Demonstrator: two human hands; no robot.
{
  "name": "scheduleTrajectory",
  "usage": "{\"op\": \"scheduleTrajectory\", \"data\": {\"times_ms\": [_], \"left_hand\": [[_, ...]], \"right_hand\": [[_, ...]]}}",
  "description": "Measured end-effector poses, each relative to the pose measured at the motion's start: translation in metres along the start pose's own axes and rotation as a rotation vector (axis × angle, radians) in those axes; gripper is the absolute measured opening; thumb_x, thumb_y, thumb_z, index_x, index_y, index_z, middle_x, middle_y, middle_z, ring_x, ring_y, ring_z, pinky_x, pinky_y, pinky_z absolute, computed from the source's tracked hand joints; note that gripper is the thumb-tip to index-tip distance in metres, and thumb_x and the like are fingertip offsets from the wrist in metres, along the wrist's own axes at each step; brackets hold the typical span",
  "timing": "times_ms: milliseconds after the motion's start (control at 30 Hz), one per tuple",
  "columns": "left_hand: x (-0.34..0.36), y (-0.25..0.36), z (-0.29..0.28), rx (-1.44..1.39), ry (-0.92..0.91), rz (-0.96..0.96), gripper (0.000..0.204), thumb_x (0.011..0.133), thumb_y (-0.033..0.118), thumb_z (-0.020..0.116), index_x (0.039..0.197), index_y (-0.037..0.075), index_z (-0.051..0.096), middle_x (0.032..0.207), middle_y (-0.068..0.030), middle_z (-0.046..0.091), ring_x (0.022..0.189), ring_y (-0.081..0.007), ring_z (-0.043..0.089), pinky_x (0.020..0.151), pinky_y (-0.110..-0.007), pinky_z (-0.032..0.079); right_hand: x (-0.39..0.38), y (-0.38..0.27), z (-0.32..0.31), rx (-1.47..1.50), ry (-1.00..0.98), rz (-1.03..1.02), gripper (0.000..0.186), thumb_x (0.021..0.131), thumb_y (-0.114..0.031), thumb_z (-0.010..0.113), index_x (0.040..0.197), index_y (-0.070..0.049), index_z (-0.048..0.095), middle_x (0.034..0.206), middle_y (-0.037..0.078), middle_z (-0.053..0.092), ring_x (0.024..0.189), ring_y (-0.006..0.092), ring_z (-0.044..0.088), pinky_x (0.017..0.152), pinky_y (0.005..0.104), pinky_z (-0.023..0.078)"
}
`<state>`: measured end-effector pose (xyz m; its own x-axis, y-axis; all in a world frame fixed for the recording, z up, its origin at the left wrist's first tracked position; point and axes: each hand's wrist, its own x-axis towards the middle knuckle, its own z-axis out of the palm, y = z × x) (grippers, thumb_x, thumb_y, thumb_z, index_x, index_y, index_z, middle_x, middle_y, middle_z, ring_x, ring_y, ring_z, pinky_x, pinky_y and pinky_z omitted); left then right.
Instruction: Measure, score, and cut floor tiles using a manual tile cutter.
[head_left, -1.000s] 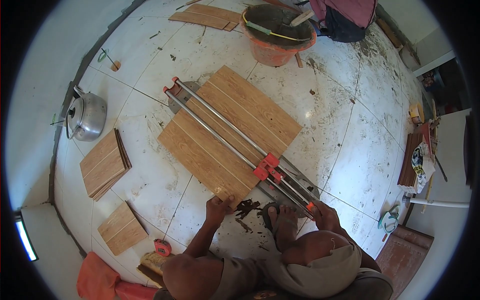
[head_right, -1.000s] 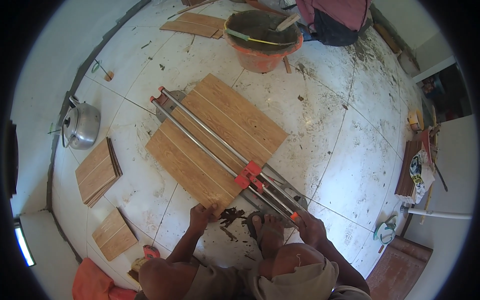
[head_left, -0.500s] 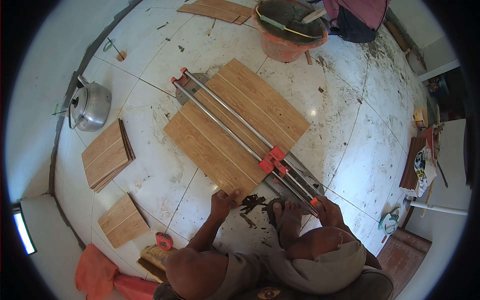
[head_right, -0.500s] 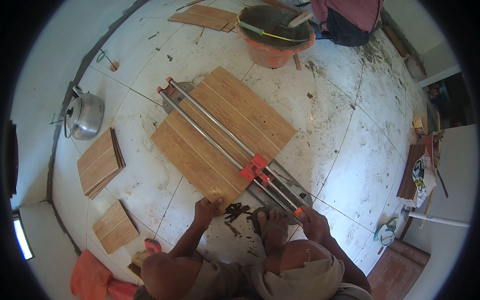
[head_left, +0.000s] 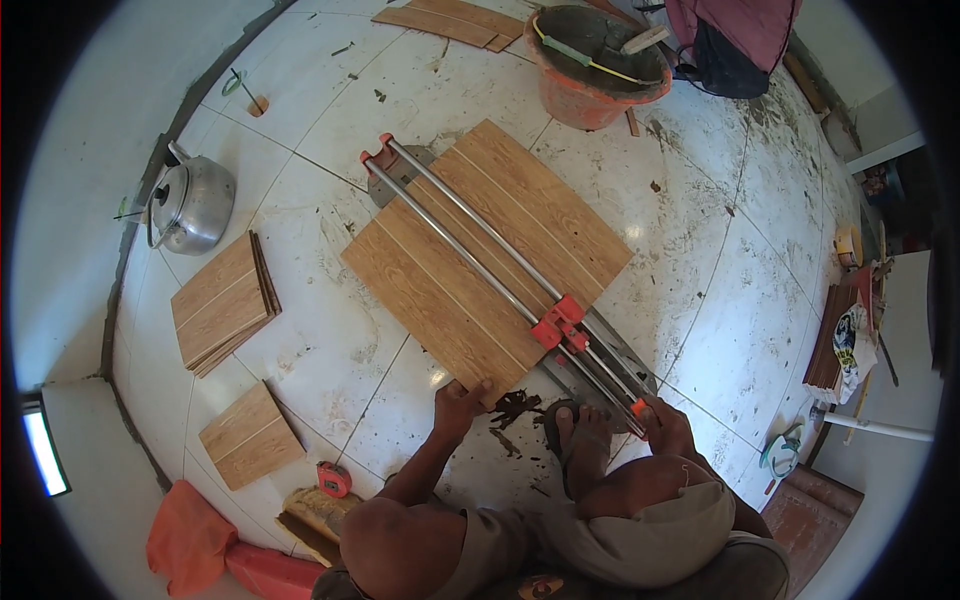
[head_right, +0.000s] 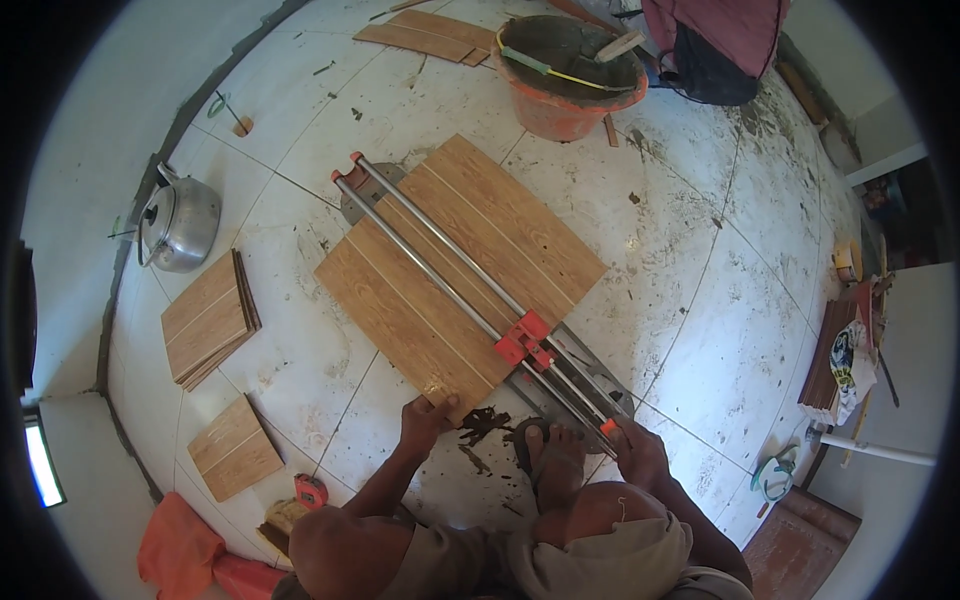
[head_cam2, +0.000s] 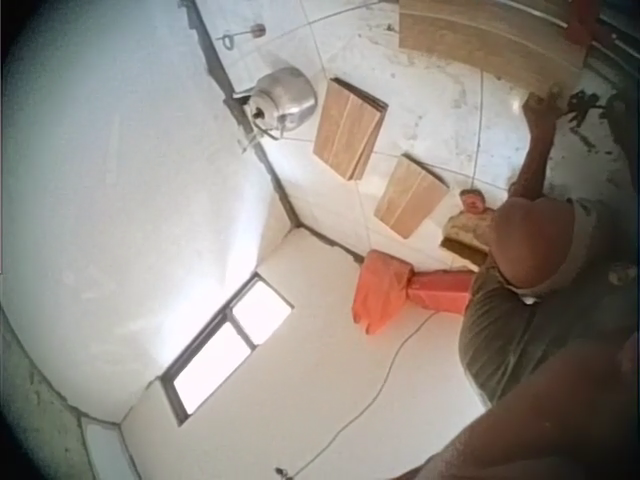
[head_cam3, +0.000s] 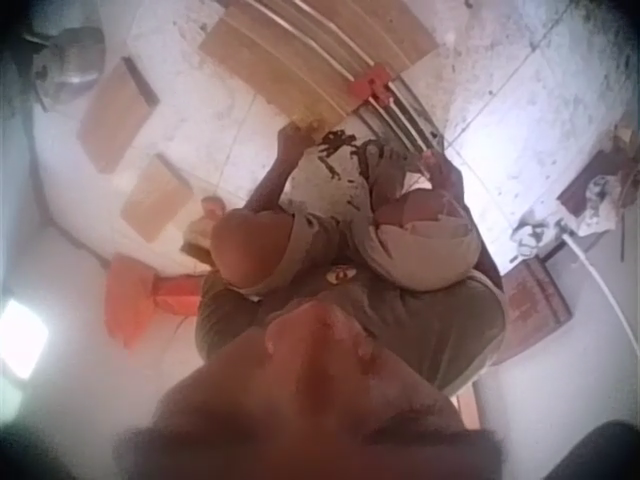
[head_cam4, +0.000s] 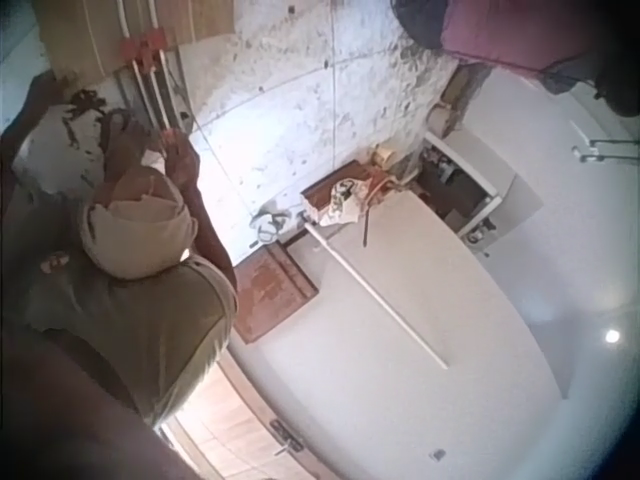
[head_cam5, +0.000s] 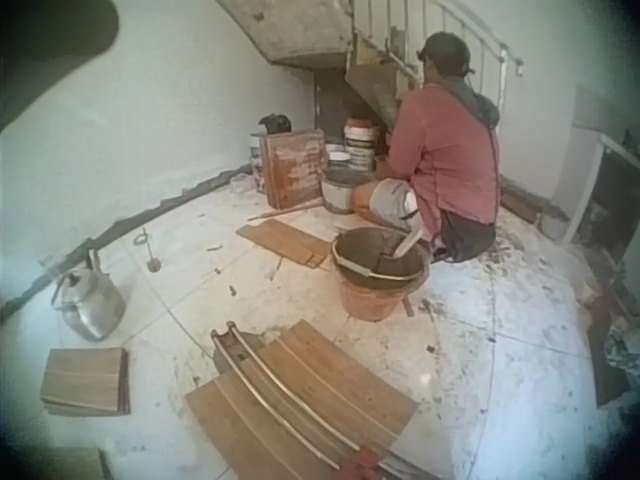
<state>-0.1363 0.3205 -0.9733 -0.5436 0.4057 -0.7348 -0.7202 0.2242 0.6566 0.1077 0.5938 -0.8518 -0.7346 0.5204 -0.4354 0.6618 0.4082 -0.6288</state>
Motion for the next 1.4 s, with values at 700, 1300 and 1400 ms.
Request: {"op": "scheduleTrajectory", "data": {"times_ms": [700, 1300, 1400], "left_hand": [[-0.003, 0.007, -0.004, 0.085, 0.006, -0.002, 0.045, 0.089, 0.026, 0.076, 0.111, -0.011, 0.063, 0.1, -0.0148, 0.071, 0.084, -0.0186, 0.07, 0.069, -0.032, 0.061], [0.001, 0.009, -0.003, 0.131, 0.021, -0.025, 0.048, 0.088, 0.033, 0.077, 0.106, -0.01, 0.065, 0.09, -0.0136, 0.071, 0.075, -0.0162, 0.069, 0.065, -0.03, 0.059], [-0.001, 0.013, -0.003, 0.139, 0.032, -0.026, 0.049, 0.087, 0.033, 0.078, 0.105, -0.011, 0.065, 0.09, -0.0143, 0.071, 0.075, -0.0166, 0.069, 0.065, -0.03, 0.059]], "right_hand": [[0.004, 0.023, 0.022, -0.207, 0.037, -0.06, 0.017, 0.097, -0.018, 0.055, 0.112, -0.01, 0.059, 0.093, 0.021, 0.067, 0.081, 0.0438, 0.066, 0.065, 0.0507, 0.052], [0.003, 0.016, 0.016, -0.216, 0.031, -0.048, 0.02, 0.096, -0.021, 0.058, 0.112, -0.009, 0.06, 0.093, 0.021, 0.069, 0.081, 0.0438, 0.067, 0.065, 0.0513, 0.054], [0.005, 0.009, 0.013, -0.234, 0.009, -0.031, 0.021, 0.097, -0.023, 0.058, 0.112, -0.009, 0.06, 0.092, 0.021, 0.069, 0.08, 0.0437, 0.067, 0.065, 0.0515, 0.054]]}}
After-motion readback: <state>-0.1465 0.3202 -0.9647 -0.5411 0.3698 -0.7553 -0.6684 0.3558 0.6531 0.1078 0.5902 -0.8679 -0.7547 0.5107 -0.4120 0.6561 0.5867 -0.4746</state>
